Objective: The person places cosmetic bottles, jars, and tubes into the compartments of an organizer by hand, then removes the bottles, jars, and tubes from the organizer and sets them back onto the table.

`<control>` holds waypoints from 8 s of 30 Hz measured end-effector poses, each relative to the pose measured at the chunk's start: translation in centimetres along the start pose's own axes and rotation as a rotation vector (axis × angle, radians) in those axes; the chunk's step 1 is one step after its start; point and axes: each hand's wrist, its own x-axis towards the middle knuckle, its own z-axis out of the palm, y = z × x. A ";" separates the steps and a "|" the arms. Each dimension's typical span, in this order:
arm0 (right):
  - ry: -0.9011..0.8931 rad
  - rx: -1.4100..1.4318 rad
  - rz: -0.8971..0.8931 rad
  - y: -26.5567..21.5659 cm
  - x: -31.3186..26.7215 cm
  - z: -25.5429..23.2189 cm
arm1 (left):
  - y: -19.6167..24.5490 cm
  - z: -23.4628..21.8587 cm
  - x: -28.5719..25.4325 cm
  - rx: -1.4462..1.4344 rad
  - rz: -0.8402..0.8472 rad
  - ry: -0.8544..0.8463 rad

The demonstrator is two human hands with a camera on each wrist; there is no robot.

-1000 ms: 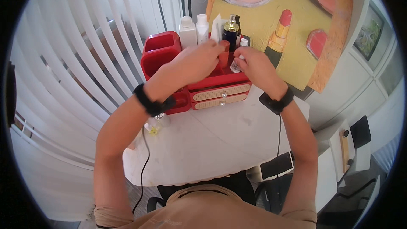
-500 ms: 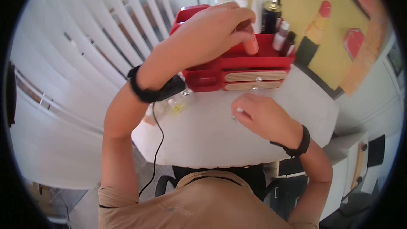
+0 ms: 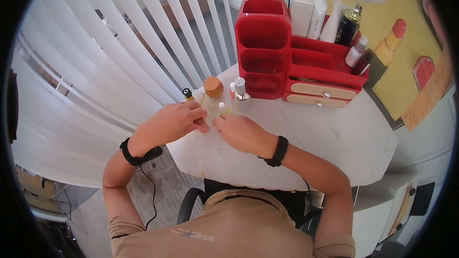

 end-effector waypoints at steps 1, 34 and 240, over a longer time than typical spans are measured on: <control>0.021 -0.029 0.005 0.2 0.5 0.4 | -0.4 0.4 0.0 0.026 -0.024 -0.026; 0.888 -0.049 0.516 0.3 -17.4 -23.6 | 18.9 -5.8 41.3 0.135 0.518 0.304; 0.684 -0.696 0.476 10.0 -6.1 -33.1 | 9.6 12.6 0.1 -0.798 0.260 0.120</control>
